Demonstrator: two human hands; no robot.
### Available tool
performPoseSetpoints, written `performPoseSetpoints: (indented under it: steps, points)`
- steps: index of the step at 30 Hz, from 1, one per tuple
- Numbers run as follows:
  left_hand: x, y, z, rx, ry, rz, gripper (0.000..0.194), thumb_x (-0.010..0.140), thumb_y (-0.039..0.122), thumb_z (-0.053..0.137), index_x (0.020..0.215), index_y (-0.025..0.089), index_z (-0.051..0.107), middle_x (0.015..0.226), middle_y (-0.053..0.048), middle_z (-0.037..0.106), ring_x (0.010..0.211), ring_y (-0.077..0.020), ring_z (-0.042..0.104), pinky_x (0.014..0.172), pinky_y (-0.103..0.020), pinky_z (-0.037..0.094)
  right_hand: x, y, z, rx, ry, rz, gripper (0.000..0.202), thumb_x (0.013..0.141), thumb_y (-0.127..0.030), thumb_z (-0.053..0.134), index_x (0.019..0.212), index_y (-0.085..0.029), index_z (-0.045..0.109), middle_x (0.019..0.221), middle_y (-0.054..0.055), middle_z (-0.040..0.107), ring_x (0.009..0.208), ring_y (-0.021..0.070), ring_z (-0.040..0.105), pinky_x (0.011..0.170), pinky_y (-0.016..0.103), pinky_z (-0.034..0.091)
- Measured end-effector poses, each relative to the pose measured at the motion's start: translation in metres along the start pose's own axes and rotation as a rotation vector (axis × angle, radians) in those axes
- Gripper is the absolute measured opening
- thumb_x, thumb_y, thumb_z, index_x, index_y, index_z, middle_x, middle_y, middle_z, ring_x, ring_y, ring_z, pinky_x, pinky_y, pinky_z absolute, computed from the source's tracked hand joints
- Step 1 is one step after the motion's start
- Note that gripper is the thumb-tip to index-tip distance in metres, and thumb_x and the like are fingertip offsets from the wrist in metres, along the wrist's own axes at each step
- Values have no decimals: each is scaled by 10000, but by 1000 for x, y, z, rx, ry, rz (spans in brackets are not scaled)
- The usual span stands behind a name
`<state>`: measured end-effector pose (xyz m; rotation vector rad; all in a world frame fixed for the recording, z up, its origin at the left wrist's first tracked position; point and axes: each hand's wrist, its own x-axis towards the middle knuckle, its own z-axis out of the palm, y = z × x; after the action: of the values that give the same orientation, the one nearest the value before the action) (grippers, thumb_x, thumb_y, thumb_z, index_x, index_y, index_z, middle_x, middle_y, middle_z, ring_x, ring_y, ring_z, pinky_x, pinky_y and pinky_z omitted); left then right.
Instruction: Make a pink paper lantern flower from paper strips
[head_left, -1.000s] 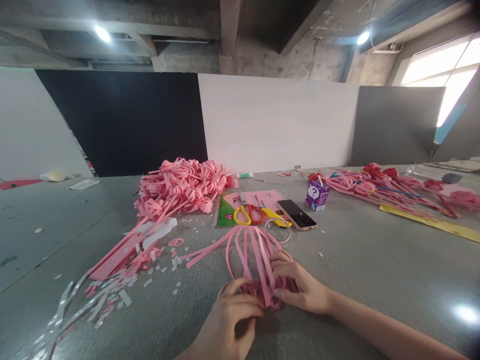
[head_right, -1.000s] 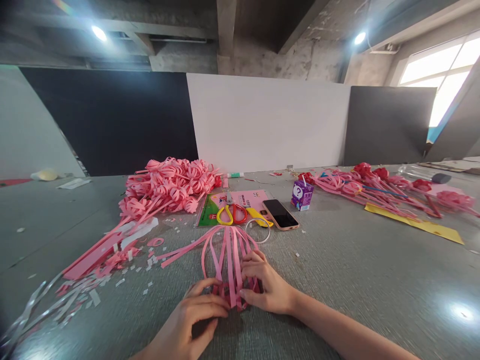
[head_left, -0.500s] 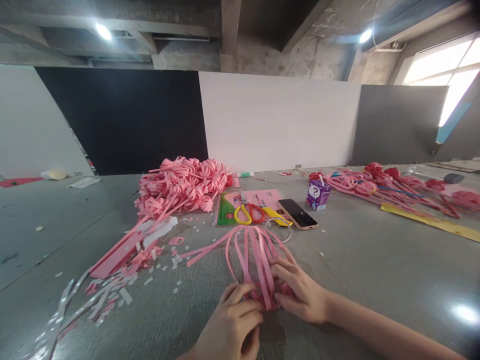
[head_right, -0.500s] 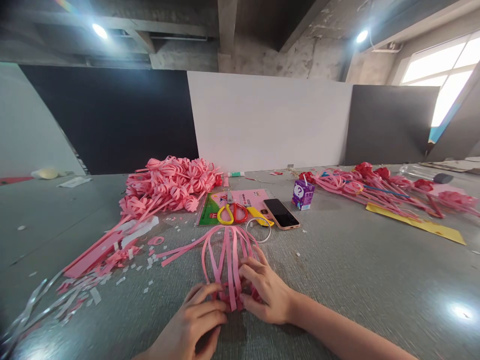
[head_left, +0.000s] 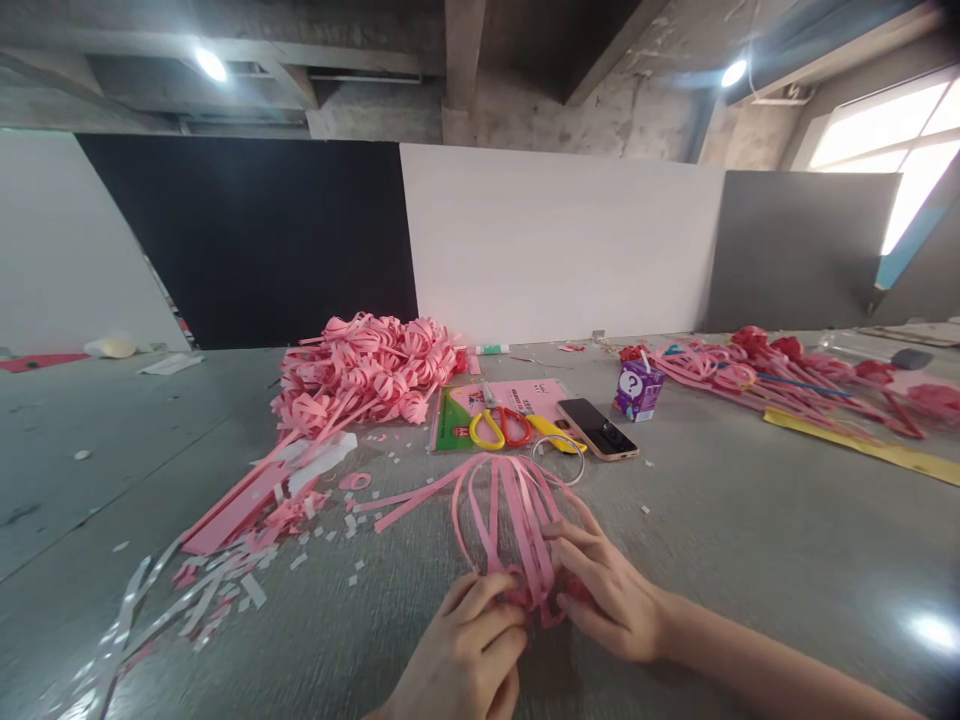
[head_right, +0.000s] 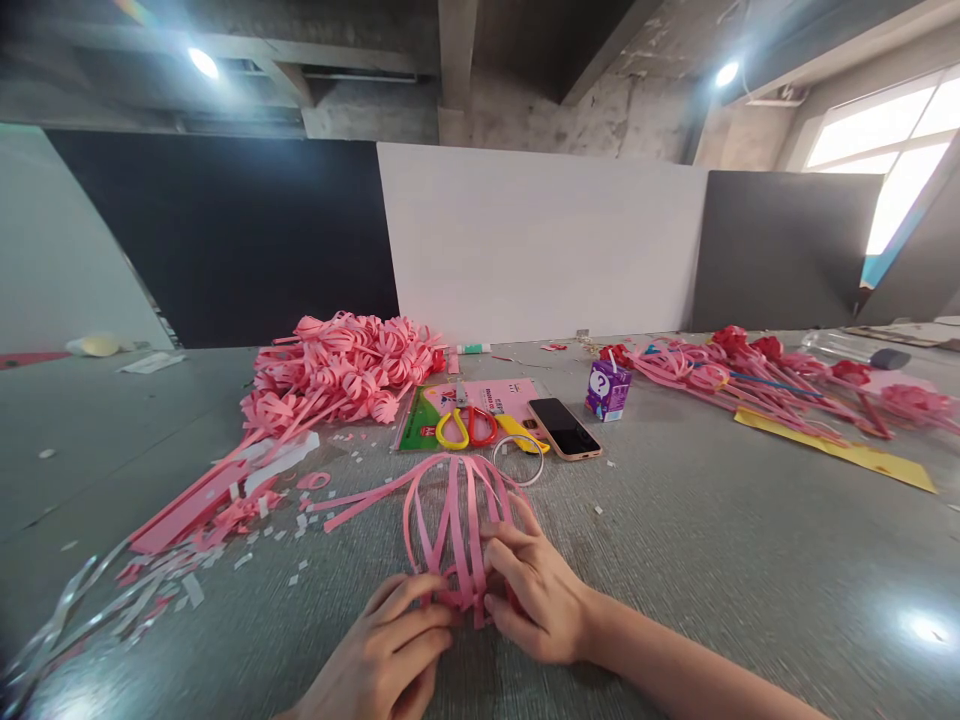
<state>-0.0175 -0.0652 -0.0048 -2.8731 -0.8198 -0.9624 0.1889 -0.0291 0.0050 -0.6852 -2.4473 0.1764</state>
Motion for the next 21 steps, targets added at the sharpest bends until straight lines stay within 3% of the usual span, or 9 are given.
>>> performPoseSetpoints:
  steps: [4, 10, 13, 16, 18, 21]
  points:
    - [1, 1, -1, 8, 72, -25, 226, 713, 26, 415, 812, 143, 582, 804, -39, 638, 942, -195, 496, 791, -325, 429, 2, -3, -1, -4, 3, 23, 97, 710, -136, 358, 766, -190, 417, 725, 31, 516, 849, 211, 496, 959, 517, 164]
    - [7, 4, -10, 13, 86, -111, 231, 676, 11, 422, 758, 152, 584, 756, -49, 635, 875, -207, 521, 731, -339, 462, -2, 2, -2, 18, 84, 81, 196, 690, -123, 378, 868, -193, 420, 775, 20, 535, 884, 203, 485, 970, 512, 107]
    - [8, 4, -11, 14, 102, -124, 228, 657, 6, 432, 750, 152, 579, 748, -44, 632, 871, -206, 522, 736, -342, 466, -1, 9, -11, 40, 102, 114, 231, 617, -137, 405, 840, -186, 437, 782, 24, 507, 800, 186, 482, 936, 492, 197]
    - [7, 3, -11, 13, 103, -123, 229, 652, 3, 431, 746, 153, 576, 742, -41, 628, 867, -202, 522, 736, -336, 466, 4, 13, -22, 80, -67, 8, 257, 569, -134, 442, 817, -185, 485, 818, 30, 513, 808, 176, 466, 853, 403, 327]
    - [6, 3, -10, 10, 98, -124, 224, 655, 4, 430, 741, 152, 575, 740, -42, 624, 863, -202, 521, 734, -334, 465, 8, 14, -26, 72, -192, -66, 235, 576, -109, 467, 789, -191, 525, 870, 28, 521, 837, 163, 466, 842, 364, 339]
    - [6, 3, -10, 1, 96, -127, 217, 656, 8, 427, 736, 148, 572, 740, -46, 619, 857, -205, 520, 727, -334, 465, 10, 17, -28, 20, -255, -87, 150, 633, -95, 495, 719, -197, 562, 879, 19, 523, 860, 147, 470, 869, 355, 321]
